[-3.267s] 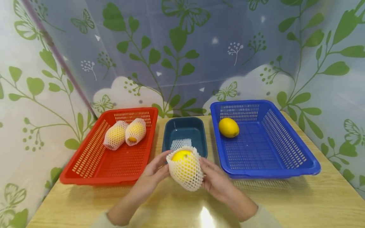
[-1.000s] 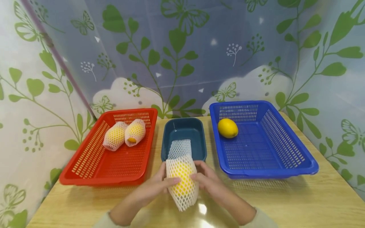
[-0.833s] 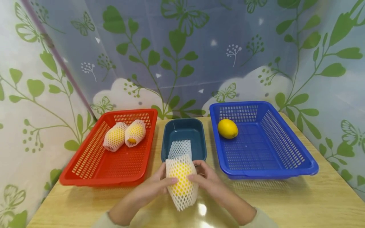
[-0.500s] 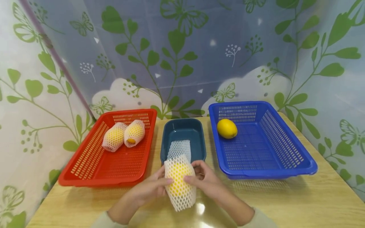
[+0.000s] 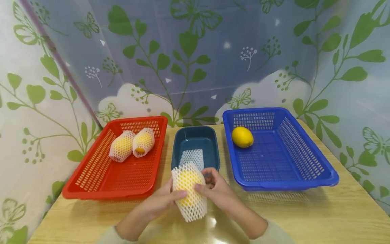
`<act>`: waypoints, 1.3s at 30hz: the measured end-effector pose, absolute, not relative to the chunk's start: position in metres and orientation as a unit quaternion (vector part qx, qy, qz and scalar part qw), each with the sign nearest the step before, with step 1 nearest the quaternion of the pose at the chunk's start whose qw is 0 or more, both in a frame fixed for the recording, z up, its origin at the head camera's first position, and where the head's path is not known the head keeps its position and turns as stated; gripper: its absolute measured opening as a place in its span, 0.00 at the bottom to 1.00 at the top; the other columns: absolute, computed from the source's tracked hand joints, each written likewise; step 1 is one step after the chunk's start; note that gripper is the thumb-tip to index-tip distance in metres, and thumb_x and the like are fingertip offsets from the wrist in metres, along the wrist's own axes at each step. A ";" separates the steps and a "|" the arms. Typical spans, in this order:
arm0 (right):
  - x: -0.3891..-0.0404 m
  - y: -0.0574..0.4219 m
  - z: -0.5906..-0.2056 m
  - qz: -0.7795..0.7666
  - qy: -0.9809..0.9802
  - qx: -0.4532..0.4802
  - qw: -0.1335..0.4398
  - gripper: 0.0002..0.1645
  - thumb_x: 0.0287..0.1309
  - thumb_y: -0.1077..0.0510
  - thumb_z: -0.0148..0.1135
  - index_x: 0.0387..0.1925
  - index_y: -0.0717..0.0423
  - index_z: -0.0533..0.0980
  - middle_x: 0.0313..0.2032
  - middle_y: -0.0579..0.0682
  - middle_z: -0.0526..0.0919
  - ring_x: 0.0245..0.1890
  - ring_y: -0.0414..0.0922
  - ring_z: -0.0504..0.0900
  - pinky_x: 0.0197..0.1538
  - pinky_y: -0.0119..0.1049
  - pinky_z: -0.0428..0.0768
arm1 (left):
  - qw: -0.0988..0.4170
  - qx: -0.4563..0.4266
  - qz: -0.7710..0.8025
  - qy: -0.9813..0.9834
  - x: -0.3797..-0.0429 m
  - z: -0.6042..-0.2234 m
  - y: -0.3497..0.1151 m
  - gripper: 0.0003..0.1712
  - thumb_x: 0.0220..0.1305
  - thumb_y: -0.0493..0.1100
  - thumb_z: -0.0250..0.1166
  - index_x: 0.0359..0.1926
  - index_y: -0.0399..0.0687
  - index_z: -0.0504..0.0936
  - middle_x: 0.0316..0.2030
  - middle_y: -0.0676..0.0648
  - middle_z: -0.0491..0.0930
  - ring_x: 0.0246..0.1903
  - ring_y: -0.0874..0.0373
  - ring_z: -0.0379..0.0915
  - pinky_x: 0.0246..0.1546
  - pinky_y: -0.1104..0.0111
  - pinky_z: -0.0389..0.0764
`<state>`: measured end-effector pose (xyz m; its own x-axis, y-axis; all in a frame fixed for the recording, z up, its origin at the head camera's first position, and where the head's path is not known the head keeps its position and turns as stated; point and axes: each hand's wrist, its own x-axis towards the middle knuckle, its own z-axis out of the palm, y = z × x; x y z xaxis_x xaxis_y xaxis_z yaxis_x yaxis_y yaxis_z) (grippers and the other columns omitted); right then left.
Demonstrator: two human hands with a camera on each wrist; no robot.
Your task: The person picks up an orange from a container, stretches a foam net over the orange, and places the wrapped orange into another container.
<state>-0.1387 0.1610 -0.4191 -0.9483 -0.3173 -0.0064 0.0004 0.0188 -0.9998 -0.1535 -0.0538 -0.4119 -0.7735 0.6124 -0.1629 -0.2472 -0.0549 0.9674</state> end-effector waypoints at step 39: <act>-0.192 0.043 -0.387 -0.356 0.904 -0.236 0.007 0.58 0.51 0.25 0.60 0.74 0.49 0.54 0.76 0.48 0.47 0.74 0.53 0.49 0.68 0.61 0.58 | 0.043 0.000 0.428 0.903 -0.229 -0.362 -0.233 0.50 0.65 0.61 0.60 0.72 0.37 0.45 0.59 0.34 0.65 0.53 0.45 0.68 0.50 0.57 0.77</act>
<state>-0.1921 0.0426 -0.3874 -0.8881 -0.4325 0.1560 -0.4226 0.6342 -0.6475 -0.2292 -0.2330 -0.3624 -0.9964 0.0373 -0.0767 -0.0358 0.6336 0.7729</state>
